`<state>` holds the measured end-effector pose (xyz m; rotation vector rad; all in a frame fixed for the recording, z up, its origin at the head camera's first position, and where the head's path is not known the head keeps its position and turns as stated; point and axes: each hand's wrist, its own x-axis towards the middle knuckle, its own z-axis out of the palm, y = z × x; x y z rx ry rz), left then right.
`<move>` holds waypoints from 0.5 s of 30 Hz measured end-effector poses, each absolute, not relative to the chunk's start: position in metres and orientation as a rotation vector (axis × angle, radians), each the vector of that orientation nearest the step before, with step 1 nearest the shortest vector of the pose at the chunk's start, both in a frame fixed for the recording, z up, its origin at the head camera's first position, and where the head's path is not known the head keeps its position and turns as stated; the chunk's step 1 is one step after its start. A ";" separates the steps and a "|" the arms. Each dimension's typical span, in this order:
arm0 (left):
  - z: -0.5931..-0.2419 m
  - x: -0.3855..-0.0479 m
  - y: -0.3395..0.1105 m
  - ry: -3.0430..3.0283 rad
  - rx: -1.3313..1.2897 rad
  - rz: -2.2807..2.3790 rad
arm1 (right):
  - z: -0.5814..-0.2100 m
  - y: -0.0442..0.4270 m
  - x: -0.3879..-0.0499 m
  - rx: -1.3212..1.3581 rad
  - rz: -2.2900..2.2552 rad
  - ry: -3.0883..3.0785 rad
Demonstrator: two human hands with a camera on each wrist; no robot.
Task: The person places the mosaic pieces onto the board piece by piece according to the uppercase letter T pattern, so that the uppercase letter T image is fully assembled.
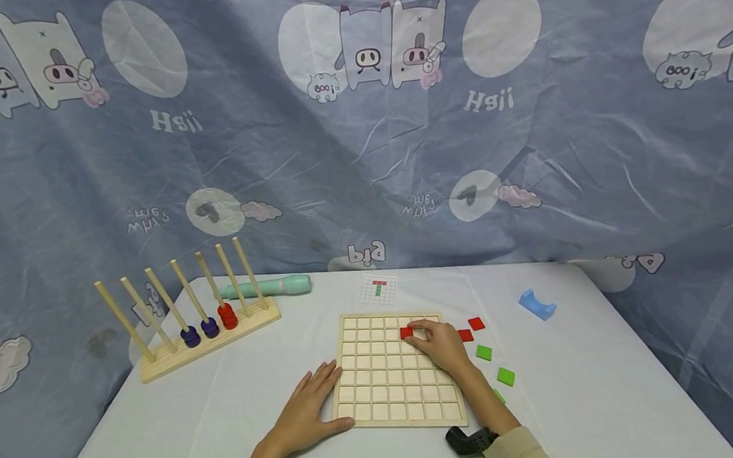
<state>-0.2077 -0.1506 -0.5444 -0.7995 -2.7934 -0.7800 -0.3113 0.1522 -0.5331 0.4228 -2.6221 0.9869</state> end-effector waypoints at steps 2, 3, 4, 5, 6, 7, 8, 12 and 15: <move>-0.545 -0.208 -0.151 -2.795 -0.799 -0.772 | -0.532 0.152 -0.311 0.418 0.992 -2.633; -0.545 -0.208 -0.150 -2.796 -0.799 -0.776 | -0.532 0.152 -0.311 0.418 0.996 -2.636; -0.545 -0.208 -0.150 -2.798 -0.797 -0.781 | -0.532 0.152 -0.311 0.419 0.996 -2.640; -0.545 -0.207 -0.150 -2.799 -0.797 -0.786 | -0.532 0.152 -0.310 0.420 0.994 -2.644; -0.545 -0.207 -0.150 -2.801 -0.797 -0.790 | -0.532 0.152 -0.310 0.421 0.992 -2.647; -0.545 -0.207 -0.150 -2.800 -0.797 -0.793 | -0.532 0.153 -0.310 0.424 0.993 -2.649; -0.544 -0.206 -0.150 -2.804 -0.794 -0.799 | -0.532 0.153 -0.309 0.423 0.990 -2.652; -0.544 -0.206 -0.150 -2.803 -0.796 -0.795 | -0.531 0.154 -0.309 0.414 0.994 -2.666; -0.543 -0.207 -0.151 -2.798 -0.800 -0.788 | -0.530 0.155 -0.309 0.400 0.998 -2.672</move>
